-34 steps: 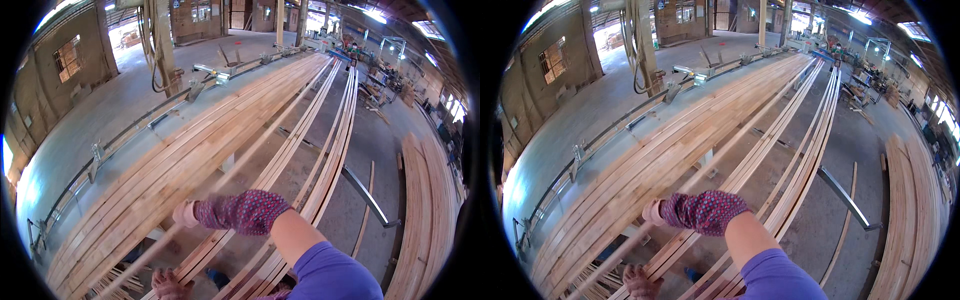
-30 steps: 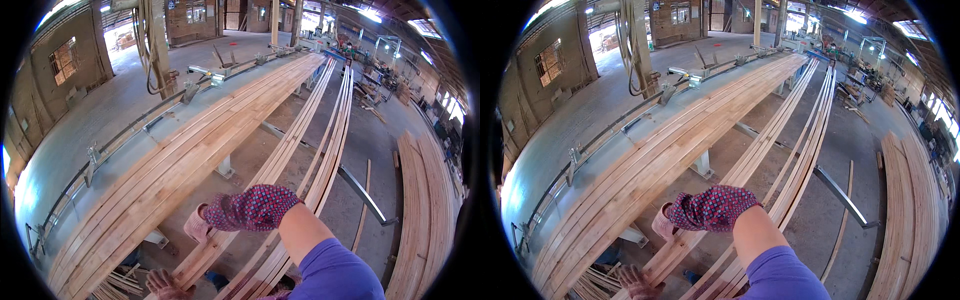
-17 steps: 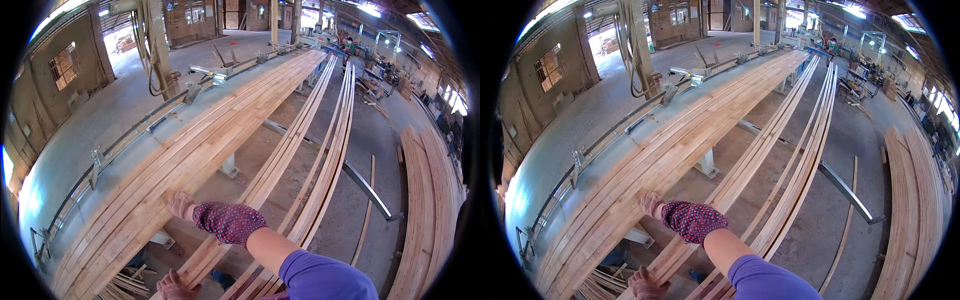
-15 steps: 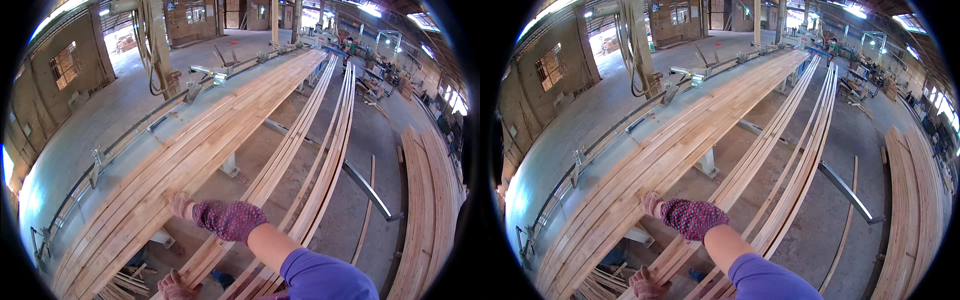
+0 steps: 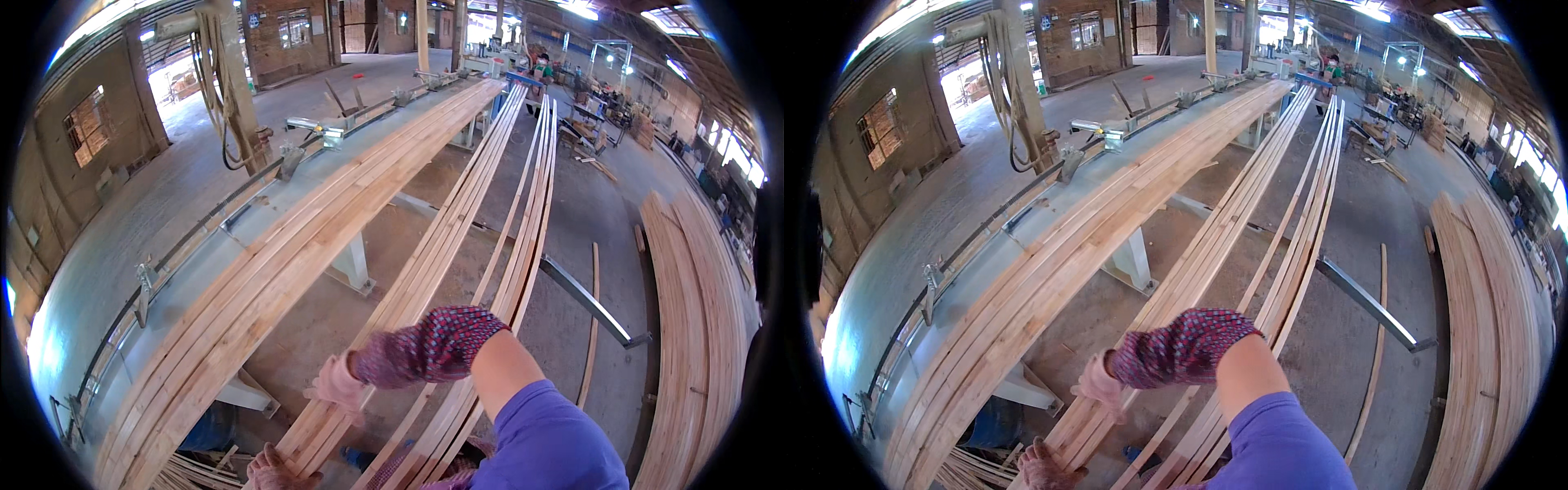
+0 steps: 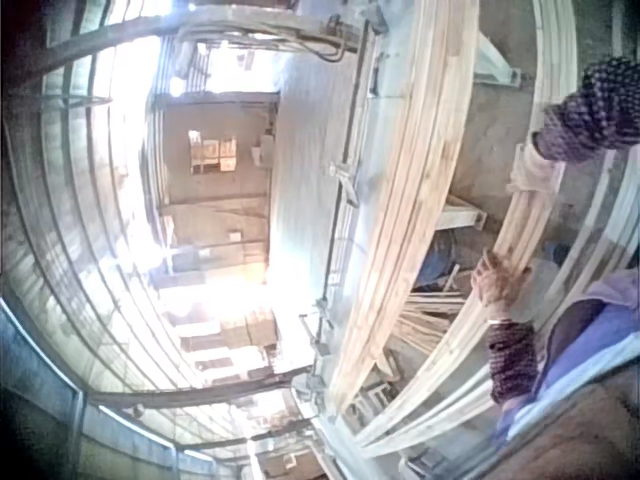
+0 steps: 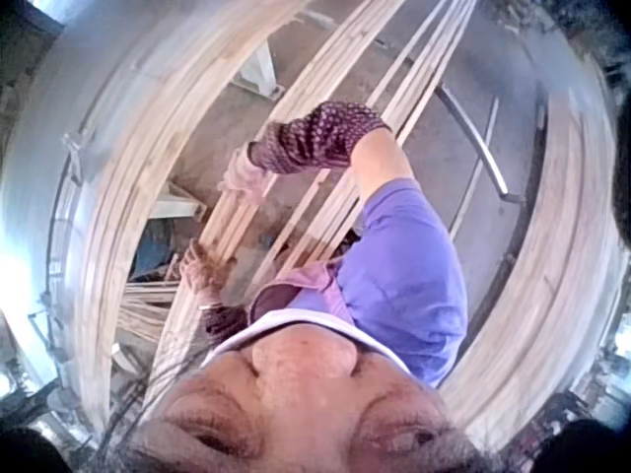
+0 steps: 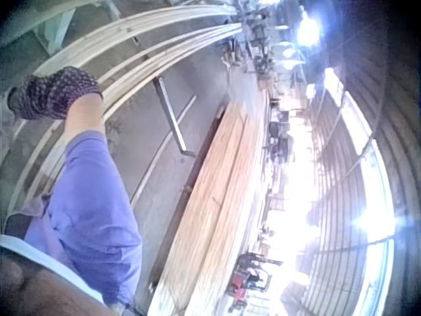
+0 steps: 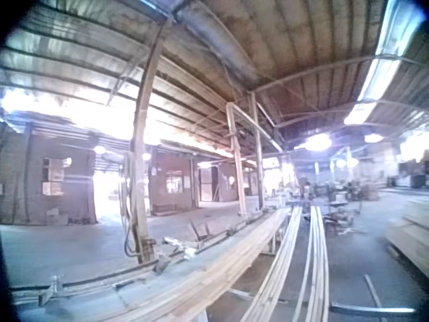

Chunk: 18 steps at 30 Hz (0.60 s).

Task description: The person repeatedly picks up long wooden planks from a large pile on the floor and carries them to a metal rack. They place the planks onto the rack in a neat stack, repeating this process throughout the clip.

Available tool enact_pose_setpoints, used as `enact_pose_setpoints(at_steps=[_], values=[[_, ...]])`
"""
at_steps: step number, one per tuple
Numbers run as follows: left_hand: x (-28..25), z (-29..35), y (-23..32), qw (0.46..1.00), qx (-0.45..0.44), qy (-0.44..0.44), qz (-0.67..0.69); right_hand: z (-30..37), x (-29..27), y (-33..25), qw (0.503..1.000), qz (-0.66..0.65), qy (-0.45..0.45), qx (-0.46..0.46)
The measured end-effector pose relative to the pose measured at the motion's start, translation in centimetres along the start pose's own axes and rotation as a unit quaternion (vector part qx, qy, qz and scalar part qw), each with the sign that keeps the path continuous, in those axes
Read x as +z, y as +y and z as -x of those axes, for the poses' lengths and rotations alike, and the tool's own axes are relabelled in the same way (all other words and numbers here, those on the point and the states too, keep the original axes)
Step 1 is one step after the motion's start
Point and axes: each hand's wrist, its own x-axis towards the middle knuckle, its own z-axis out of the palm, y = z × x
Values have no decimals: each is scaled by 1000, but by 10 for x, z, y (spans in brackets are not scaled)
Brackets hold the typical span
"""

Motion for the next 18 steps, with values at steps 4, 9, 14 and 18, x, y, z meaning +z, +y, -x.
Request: enact_pose_setpoints(at_steps=[4, 9, 14, 18], values=[[1, 1, 6, 1000, -13, 12, 19, 4, 52, -14, 957, 263, 120, 36], [-14, 17, 25, 1000, -18, -21, 15, 17, 57, -27, 975, 168, 133, 57], [-16, 44, 48, 999, -10, -18, 33, 52, 73, -55, 958, 223, 162, 76], [-12, 49, 50, 997, -23, -54, 43, 56, 69, -62, 979, 150, 100, 91]])
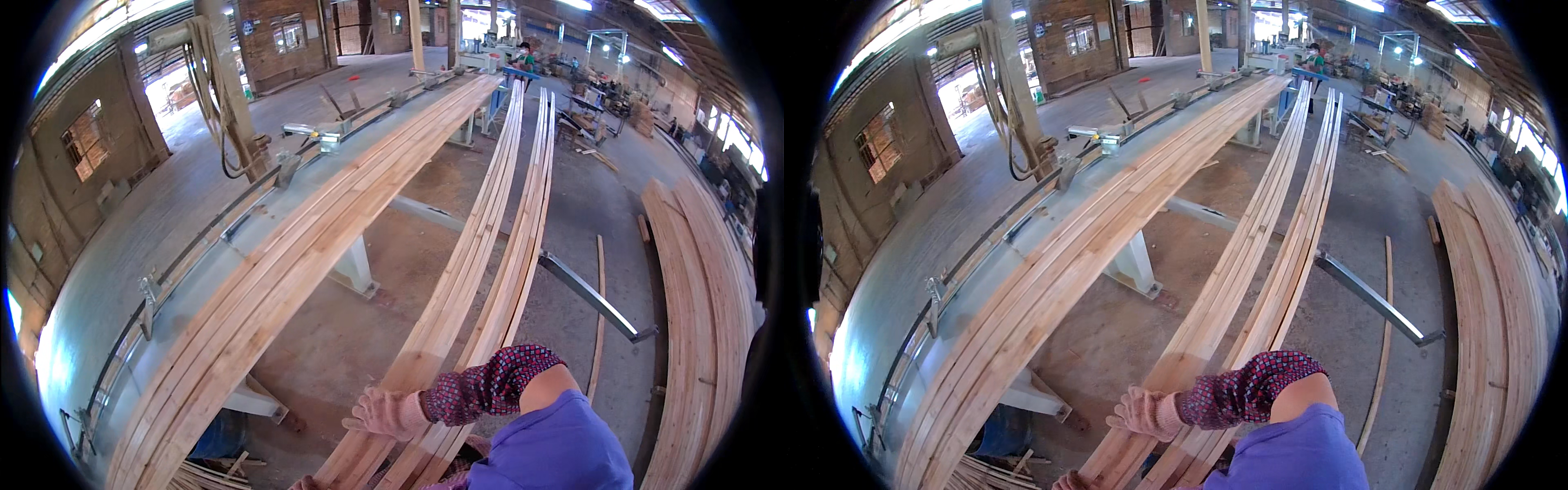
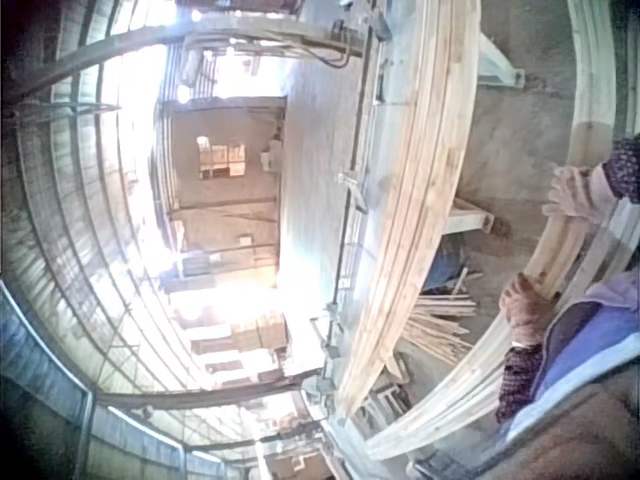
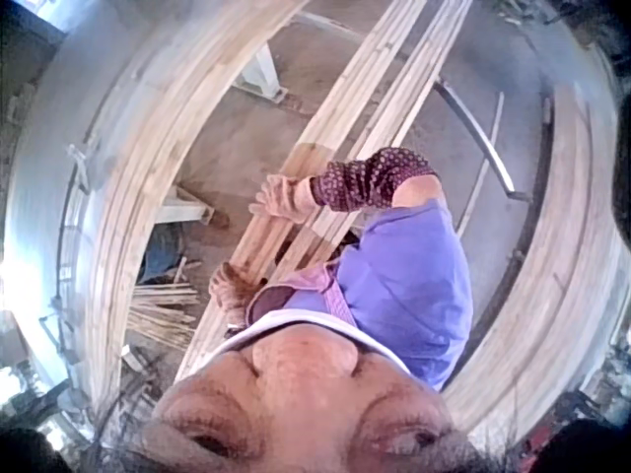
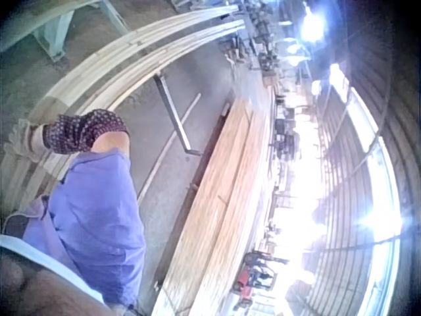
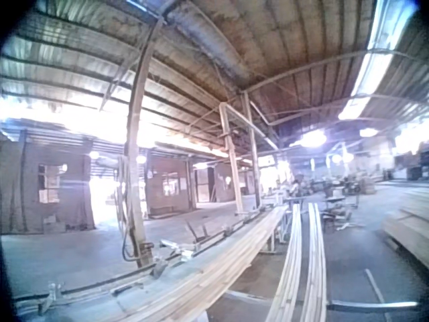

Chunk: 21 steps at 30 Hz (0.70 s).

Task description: The person repeatedly picks up long wooden planks from a large pile on the floor and carries them to a metal rack. They place the planks onto the rack in a neat stack, repeating this process throughout the clip.

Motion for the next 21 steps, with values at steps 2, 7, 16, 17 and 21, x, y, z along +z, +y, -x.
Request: enact_pose_setpoints(at_steps=[2, 7, 16, 17, 21], values=[[13, -1, -8, 1000, 4, 17, -2, 0, -5, 0, 1000, 9, -19, -6], [8, -7, -1, 1000, 3, -16, 10, 3, -11, 12, 999, -49, -22, 8], [31, -40, 35, 997, 63, 34, -23, 49, -19, 33, 960, -202, -156, 112], [20, -43, 41, 996, 65, 55, -23, 70, -15, 30, 925, -307, -172, 144], [-15, -54, 58, 989, 101, 103, 26, 162, 43, 21, 907, -296, 63, 293]])
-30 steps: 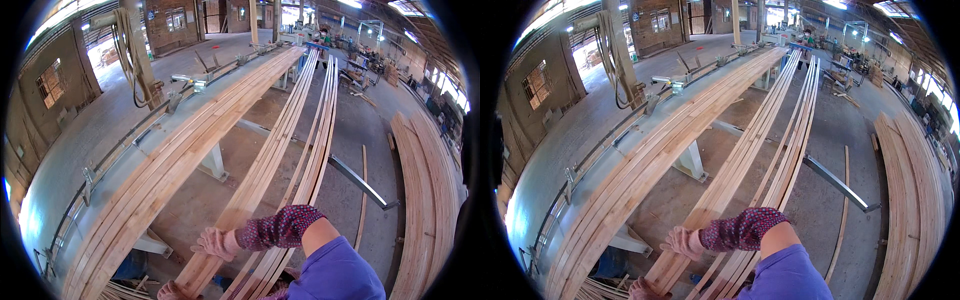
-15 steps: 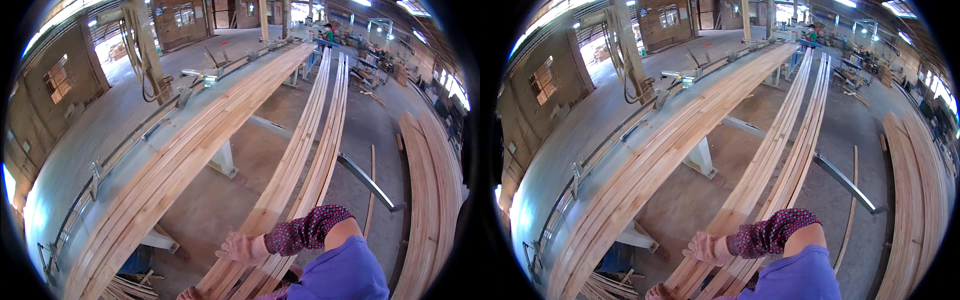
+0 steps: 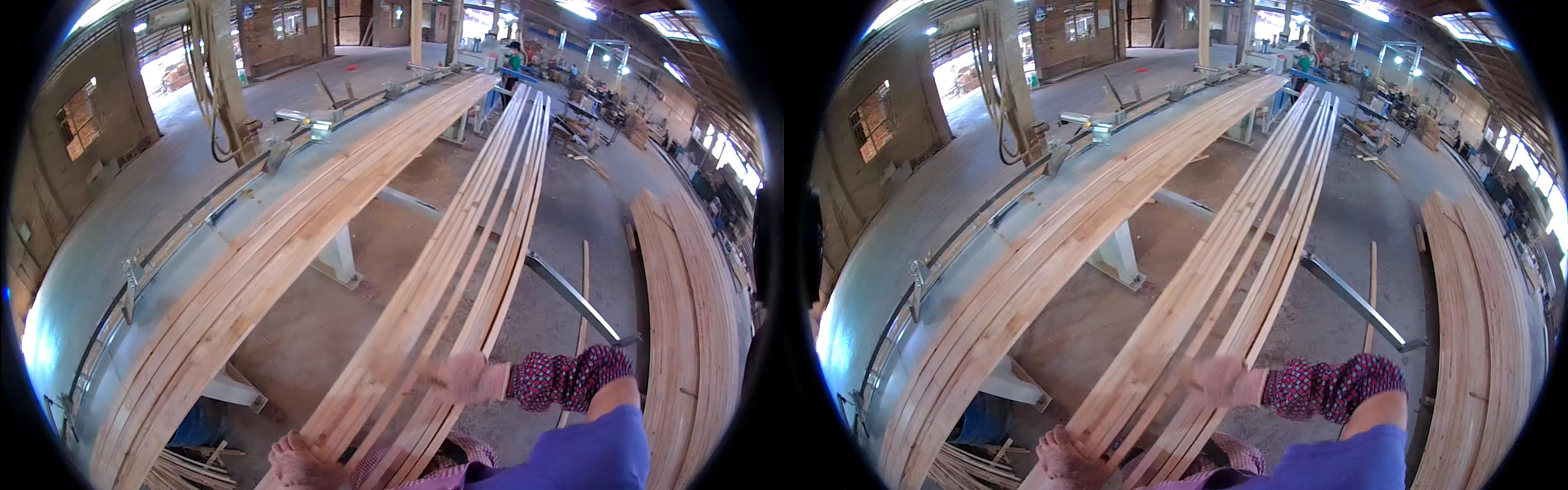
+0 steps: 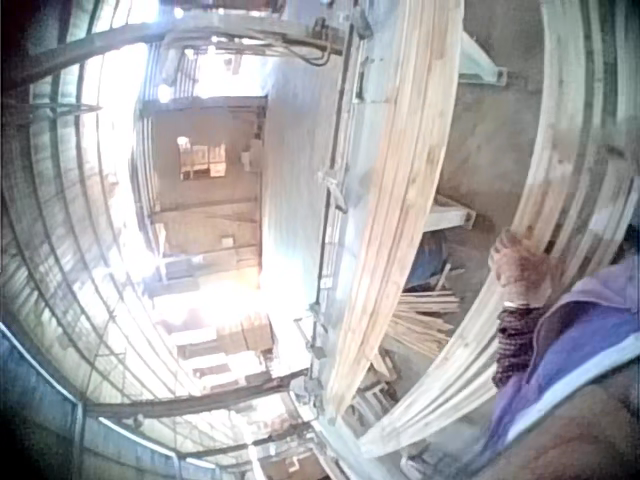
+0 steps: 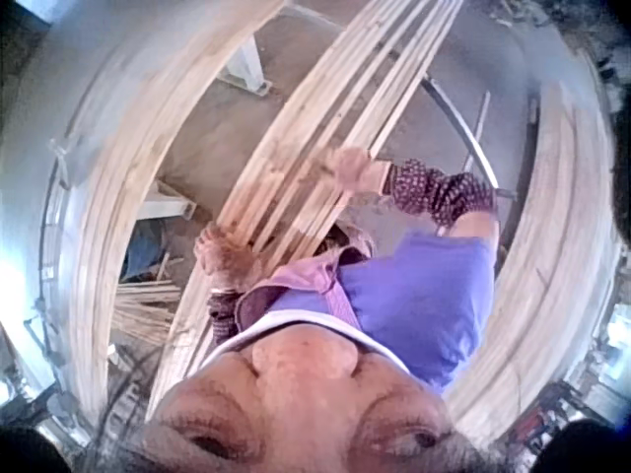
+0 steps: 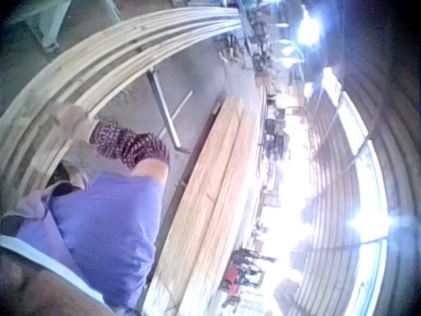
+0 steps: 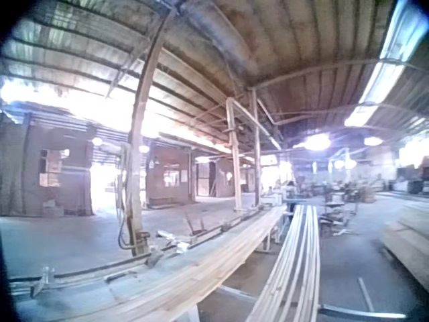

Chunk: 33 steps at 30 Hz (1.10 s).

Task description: The person repeatedly picks up long wooden planks from a large pile on the floor and carries them to a metal rack. They place the planks onto the rack in a neat stack, repeating this process throughout the clip.

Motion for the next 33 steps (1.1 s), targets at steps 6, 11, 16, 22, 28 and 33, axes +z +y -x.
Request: enact_pose_setpoints(at_steps=[6, 11, 16, 22, 28, 33], values=[[-12, 18, 13, 1000, 0, 9, 12, -29, -39, -50, 990, -90, 81, 71], [-5, 26, 22, 999, 17, 39, 19, -48, 12, -60, 985, 27, 153, -76], [8, 18, 6, 999, 37, 29, -11, -117, 1, -33, 961, 210, 168, -71], [1, 19, -2, 997, 21, -75, -20, -172, -12, -6, 984, 125, -73, 102], [-72, 13, 38, 979, -4, -164, 119, -174, 26, 34, 984, 172, -29, 40], [-10, 31, 6, 991, 18, -103, 80, -145, 35, 32, 988, 149, 25, 42]])
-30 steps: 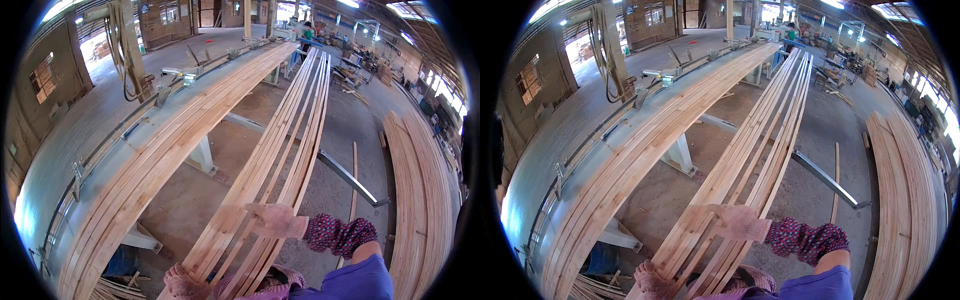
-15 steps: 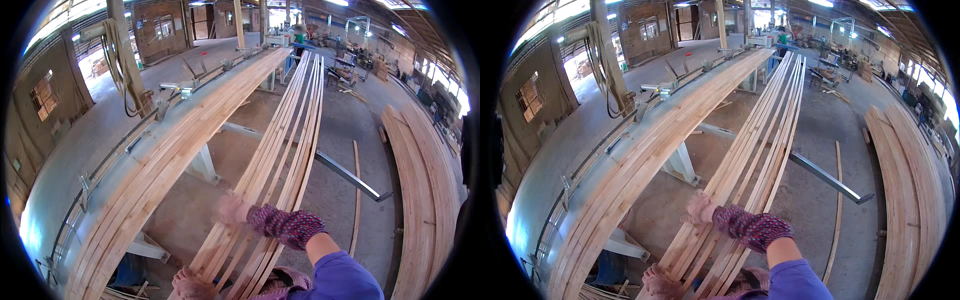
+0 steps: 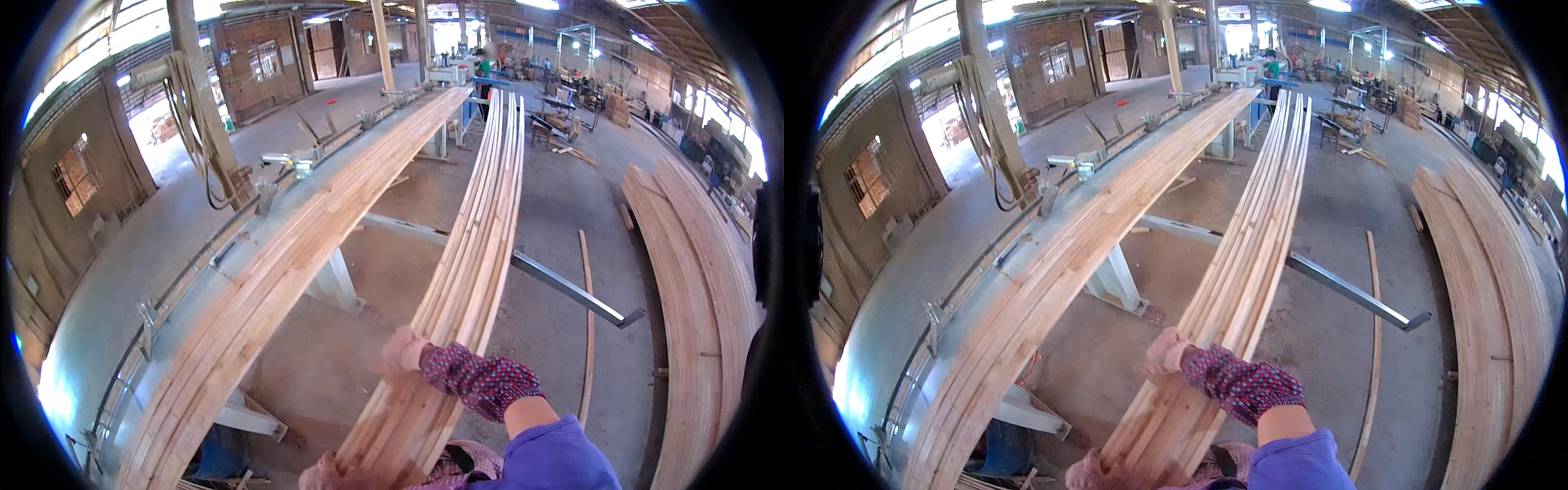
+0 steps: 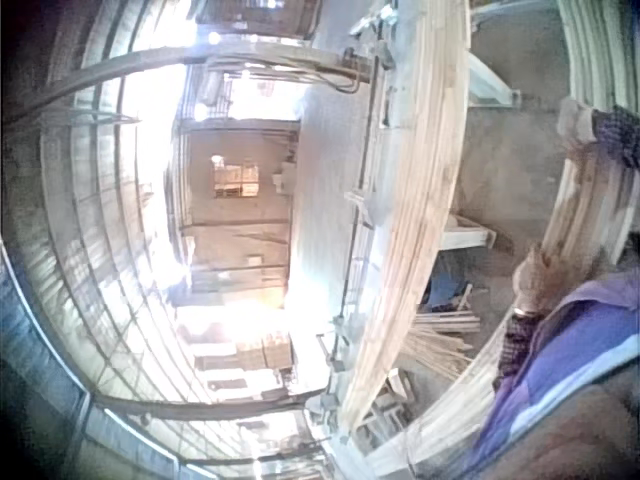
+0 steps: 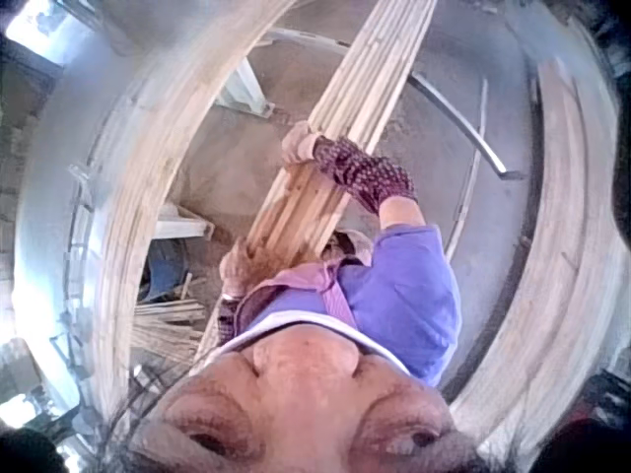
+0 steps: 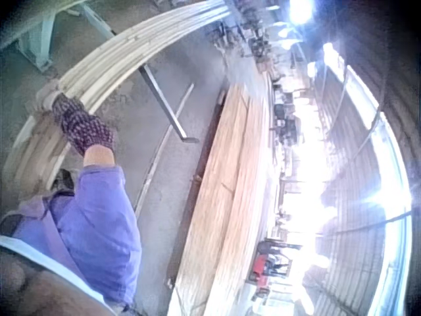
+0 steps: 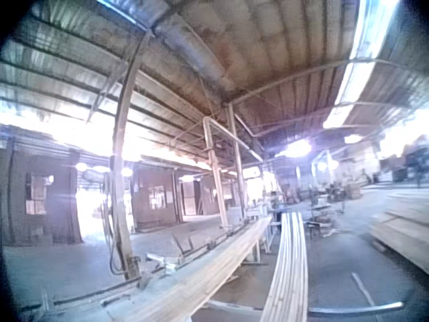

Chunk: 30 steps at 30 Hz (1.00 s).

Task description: The person repeatedly picks up long wooden planks from a large pile on the floor and carries them to a metal rack. They place the planks onto the rack in a neat stack, repeating this process throughout the clip.

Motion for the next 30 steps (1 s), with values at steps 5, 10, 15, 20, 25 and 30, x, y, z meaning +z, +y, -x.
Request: enact_pose_setpoints(at_steps=[5, 10, 15, 20, 25, 30], values=[[7, 7, 5, 998, -45, 19, 48, 35, -51, -25, 996, 34, -84, 19], [26, 8, -3, 997, -43, 59, 18, 41, -65, -32, 996, 21, -83, 39], [22, 7, 3, 994, -18, 107, -17, 39, -60, -29, 997, 19, -65, 28], [36, 7, -16, 993, -1, 107, -42, 37, -55, -30, 997, 25, -59, 33], [39, 4, -24, 995, 3, 93, -37, 32, -46, -31, 999, 25, -17, 41], [30, 2, -15, 996, 0, 83, -40, 31, -36, -28, 998, 34, 15, 54]])
